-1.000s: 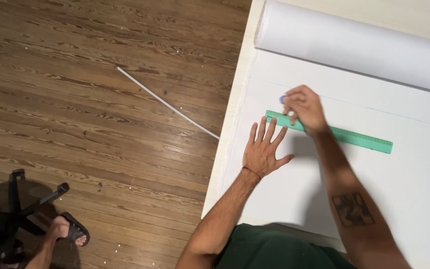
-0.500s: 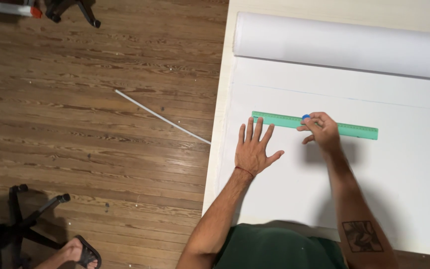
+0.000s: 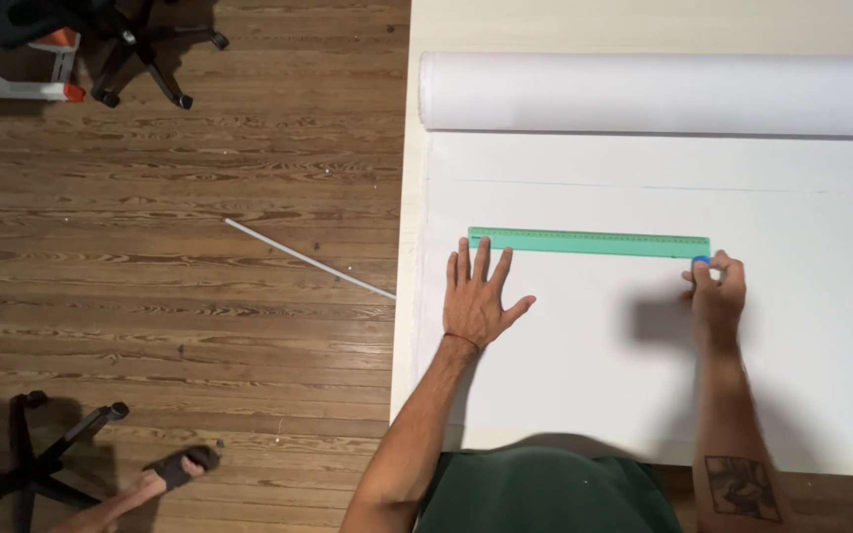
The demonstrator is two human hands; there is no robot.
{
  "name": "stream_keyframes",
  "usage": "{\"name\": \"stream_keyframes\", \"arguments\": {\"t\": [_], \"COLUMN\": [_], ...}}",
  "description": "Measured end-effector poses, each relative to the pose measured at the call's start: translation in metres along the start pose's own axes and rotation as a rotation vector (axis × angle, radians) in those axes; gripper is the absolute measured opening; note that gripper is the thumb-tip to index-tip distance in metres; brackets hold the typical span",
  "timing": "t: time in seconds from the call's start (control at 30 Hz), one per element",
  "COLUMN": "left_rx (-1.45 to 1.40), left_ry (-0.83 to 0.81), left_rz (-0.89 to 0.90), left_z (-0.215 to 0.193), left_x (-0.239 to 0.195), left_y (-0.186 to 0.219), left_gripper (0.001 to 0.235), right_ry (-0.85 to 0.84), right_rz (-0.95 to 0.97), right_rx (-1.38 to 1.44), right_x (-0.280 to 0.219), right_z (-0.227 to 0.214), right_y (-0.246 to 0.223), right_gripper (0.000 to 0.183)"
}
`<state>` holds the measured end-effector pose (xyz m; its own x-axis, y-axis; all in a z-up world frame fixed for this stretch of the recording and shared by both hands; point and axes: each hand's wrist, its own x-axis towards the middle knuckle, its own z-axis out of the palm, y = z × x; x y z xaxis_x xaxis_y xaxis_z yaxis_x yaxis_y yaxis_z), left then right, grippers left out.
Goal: Marking lines on a large sheet of material using a ruler and a blue marker on a cutting table
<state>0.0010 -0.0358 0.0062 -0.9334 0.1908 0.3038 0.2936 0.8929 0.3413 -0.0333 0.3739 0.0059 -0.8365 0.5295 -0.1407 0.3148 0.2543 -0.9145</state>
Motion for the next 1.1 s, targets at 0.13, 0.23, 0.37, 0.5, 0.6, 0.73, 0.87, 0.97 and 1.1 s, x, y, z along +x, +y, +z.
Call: {"name": "stream_keyframes", "arguments": {"t": [0.13, 0.23, 0.37, 0.5, 0.6, 0.73, 0.87, 0.97, 1.1], "left_rx": [-0.08, -0.306, -0.485, -0.416, -0.369, -0.318, -0.196, -0.105, -0.014], "left_ry": [-0.046, -0.011, 0.04, 0.079, -0.052, -0.065, -0.093, -0.099, -0.098], "left_rz": [-0.021, -0.077, -0.078, 0.062, 0.045, 0.076, 0.12, 0.143, 0.157], "left_z": [-0.002, -0.02, -0.054, -0.08, -0.094, -0.081, -0.062, -0.056, -0.061], "left_x": [0.001, 0.0, -0.05, -0.127, -0.167, -0.201, -0.21, -0.216, -0.213], "left_y": [-0.006, -0.007, -0.002, 0.007, 0.025, 0.04, 0.038, 0.037, 0.042], "left_gripper": [0.097, 0.094, 0.092, 0.087, 0.088, 0.081, 0.082, 0.088, 0.092], "right_ry": [-0.095, -0.169, -0.203, -0.108, -0.092, -0.01, 0.023, 0.017, -0.011], "right_rz": [0.045, 0.119, 0.225, 0.297, 0.229, 0.204, 0.146, 0.076, -0.011], "right_rx": [-0.015, 0.279, 0.26, 0.3, 0.317, 0.231, 0.136, 0.084, 0.083], "right_x": [0.007, 0.021, -0.041, -0.098, -0.161, -0.204, -0.204, -0.202, -0.202], "right_z": [-0.012, -0.026, -0.06, -0.092, -0.111, -0.116, -0.112, -0.111, -0.112], "right_y": [-0.006, 0.011, -0.025, 0.033, 0.061, 0.064, 0.052, 0.055, 0.07], "right_gripper": [0.02, 0.012, 0.016, 0.017, 0.029, 0.032, 0.015, 0.016, 0.016]}}
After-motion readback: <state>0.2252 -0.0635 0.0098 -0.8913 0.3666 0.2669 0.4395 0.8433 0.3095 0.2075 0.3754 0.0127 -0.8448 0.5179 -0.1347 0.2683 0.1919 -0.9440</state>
